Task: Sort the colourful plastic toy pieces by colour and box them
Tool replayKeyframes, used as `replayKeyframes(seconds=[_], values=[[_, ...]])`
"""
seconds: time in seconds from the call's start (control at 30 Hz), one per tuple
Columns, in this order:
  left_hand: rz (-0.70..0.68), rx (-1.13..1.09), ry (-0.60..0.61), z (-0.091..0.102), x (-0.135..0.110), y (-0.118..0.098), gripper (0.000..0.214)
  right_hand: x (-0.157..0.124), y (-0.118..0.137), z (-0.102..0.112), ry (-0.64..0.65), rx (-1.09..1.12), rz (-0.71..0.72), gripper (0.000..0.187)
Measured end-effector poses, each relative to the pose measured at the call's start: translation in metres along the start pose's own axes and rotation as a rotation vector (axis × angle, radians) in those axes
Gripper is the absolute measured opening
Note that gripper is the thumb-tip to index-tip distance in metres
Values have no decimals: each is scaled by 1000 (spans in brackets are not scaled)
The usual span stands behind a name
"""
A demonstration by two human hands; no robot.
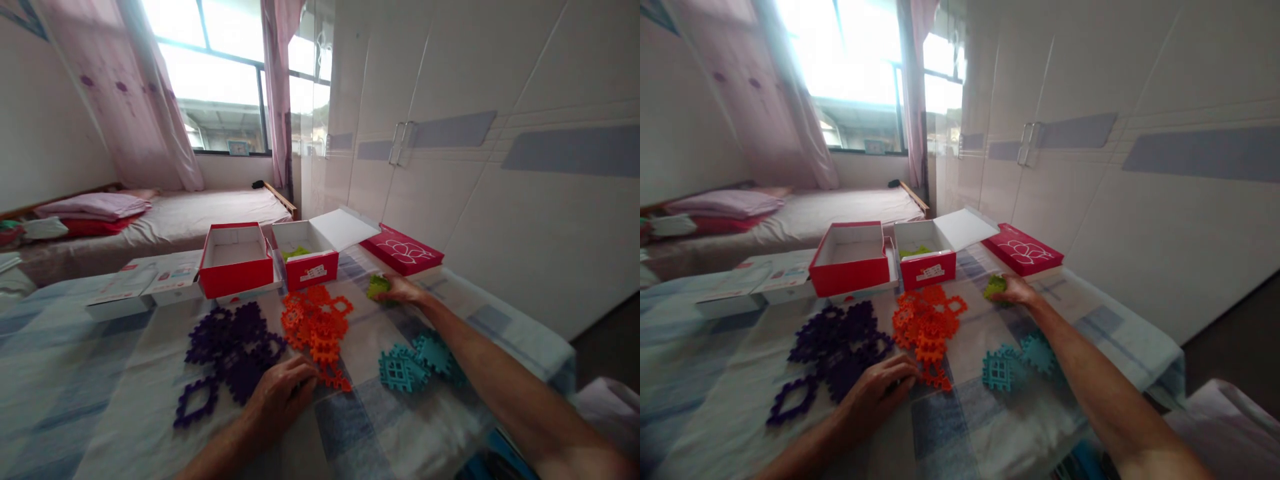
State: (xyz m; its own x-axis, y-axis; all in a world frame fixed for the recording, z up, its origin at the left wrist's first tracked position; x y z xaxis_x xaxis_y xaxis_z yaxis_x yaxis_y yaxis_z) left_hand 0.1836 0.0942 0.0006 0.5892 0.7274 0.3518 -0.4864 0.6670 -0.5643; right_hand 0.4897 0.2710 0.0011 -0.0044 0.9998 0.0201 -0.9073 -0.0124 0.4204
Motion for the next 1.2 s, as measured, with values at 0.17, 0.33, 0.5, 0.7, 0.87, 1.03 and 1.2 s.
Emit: replayKeyframes(seconds=[0.17,0.33,0.5,0.7,0.87,1.03,1.2], values=[[9,5,-1,0,0,0,22,6,4,0,-7,15,-33,61],[5,-6,-2,0,0,0,21,0,9,0,-44,-3,-22,48],[14,9,3,-1,0,2,21,-12,11,-2,-69,-1,-20,44],[-4,7,-22,2,1,-2,24,-17,10,-4,-84,45,-50,31],[3,15,-18,2,1,-2,23,-24,4,-4,-136,85,-95,37],[2,22,-12,0,1,0,23,-25,-9,14,-296,186,-181,49],[11,44,0,1,0,-1,23,-2,-1,10,-231,245,-146,50]])
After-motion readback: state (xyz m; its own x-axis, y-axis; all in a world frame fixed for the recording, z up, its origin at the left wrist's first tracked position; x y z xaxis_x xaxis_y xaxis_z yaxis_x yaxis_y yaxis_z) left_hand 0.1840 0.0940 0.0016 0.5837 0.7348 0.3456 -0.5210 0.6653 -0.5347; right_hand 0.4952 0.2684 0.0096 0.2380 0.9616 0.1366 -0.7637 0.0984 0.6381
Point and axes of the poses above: each hand's wrist, its own x-axis towards the middle knuckle, its own z-axis out of the back of the hand, y = z × x, the point moved 8 cm from there along x, towards the middle knuckle, and after that the axes turned 6 degrees about x, right-handed, at the moved point
